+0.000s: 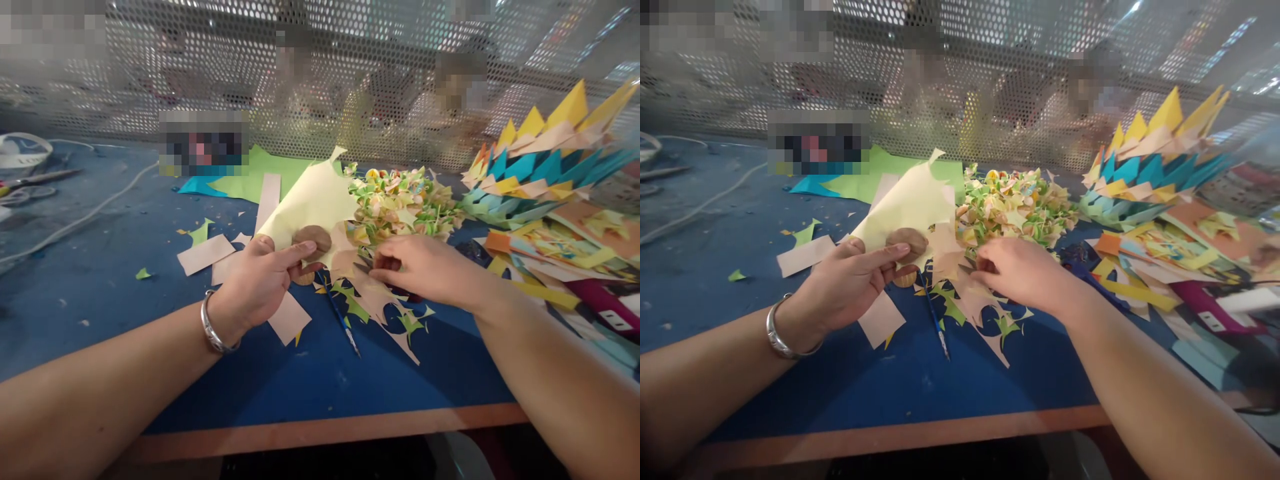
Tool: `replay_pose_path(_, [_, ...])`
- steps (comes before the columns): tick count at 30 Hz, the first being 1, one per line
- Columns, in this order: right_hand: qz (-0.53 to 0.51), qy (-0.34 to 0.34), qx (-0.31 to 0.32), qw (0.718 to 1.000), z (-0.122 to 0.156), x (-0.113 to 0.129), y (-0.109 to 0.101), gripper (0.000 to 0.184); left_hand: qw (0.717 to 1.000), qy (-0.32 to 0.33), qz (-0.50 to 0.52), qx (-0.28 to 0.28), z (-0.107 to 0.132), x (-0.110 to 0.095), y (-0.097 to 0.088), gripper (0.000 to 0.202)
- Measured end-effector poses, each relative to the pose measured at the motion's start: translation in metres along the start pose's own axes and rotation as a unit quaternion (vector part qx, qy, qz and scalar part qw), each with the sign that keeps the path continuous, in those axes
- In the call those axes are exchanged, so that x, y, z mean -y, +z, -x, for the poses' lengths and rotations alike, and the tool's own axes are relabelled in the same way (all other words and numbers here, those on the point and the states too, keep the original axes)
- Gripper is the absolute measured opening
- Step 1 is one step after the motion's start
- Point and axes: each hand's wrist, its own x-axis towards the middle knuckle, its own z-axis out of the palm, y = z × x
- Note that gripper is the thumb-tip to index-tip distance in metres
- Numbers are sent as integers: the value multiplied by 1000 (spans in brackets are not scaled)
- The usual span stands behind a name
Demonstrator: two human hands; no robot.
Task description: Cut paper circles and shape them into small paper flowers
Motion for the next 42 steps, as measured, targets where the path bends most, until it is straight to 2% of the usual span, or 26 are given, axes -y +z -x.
replay_pose_path(4, [63,-48,-12,997,0,-2,8,16,1000,-14,1,-8,0,-1,2,31])
replay_pose_path(10, [32,23,-33,999,0,0,4,11,999,-31,-9,3,2,-1,2,23])
replay_pose_path(14, [-22,45,-70,996,-1,4,-3,11,1000,-26,-6,6,3,0,2,34])
replay_pose_path(21, [-117,-42,-194,973,1,19,1,11,999,-40,11,33,2,3,3,21])
replay_pose_path(26, [-127,-74,-215,965,0,30,9,13,995,-51,30,77,4,5,4,11])
replay_pose_path(29, [-155,-87,-224,958,-1,33,13,15,993,-55,37,94,6,5,5,12])
replay_pose_path(32, [-230,-75,-201,949,0,33,14,13,993,-59,42,89,7,1,6,14])
replay_pose_path(35, [-334,-46,-135,932,1,33,15,16,994,-63,38,84,8,-3,8,16])
replay_pose_path(39, [-464,-34,-39,884,1,36,18,30,994,-67,30,81,8,-8,9,19])
replay_pose_path(42, [-530,-22,7,847,1,39,22,40,995,-67,35,71,8,-9,9,20])
